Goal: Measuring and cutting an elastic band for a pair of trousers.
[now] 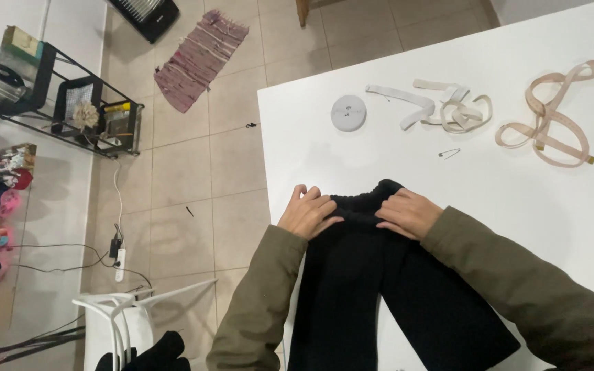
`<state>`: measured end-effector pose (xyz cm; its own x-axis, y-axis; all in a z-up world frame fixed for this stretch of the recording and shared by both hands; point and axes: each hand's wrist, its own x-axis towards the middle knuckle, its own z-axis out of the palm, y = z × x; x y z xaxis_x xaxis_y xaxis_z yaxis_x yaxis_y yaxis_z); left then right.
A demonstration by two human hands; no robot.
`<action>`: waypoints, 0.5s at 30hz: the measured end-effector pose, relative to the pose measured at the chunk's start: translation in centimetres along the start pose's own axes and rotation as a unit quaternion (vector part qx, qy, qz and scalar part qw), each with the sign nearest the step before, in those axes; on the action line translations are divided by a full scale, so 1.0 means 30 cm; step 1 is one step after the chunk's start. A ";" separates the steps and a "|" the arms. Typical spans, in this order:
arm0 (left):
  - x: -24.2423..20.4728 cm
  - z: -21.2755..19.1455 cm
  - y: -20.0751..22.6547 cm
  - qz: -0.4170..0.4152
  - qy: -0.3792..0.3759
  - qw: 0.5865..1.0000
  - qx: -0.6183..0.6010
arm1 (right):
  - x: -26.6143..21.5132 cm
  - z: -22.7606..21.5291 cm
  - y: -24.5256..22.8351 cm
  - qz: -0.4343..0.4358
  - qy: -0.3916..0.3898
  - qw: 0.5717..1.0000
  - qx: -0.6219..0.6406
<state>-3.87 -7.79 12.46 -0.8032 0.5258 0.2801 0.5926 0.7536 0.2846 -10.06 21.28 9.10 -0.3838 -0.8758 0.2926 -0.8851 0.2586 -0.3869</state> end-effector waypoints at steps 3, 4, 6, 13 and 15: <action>0.055 -0.058 0.057 0.048 0.080 0.995 0.040 | 0.037 -0.005 -0.019 -0.060 0.050 0.997 -0.005; 0.050 -0.044 0.061 0.051 0.081 0.994 0.044 | 0.045 -0.012 -0.017 -0.061 0.054 0.997 -0.008; 0.005 0.000 0.101 0.077 0.100 0.991 -0.047 | 0.028 -0.006 -0.048 -0.051 0.061 0.997 0.021; -0.107 0.149 -0.074 -0.045 -0.017 0.998 -0.030 | -0.109 0.040 0.164 0.043 0.060 0.997 -0.032; -0.080 0.100 -0.012 -0.015 -0.012 0.998 -0.059 | -0.062 0.030 0.102 0.021 0.060 0.998 -0.020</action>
<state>-2.34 -8.14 8.93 -0.8209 0.5145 0.2476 0.5703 0.7179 0.3992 -11.82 23.33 6.59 -0.4479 -0.8092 0.3802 -0.8762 0.3127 -0.3668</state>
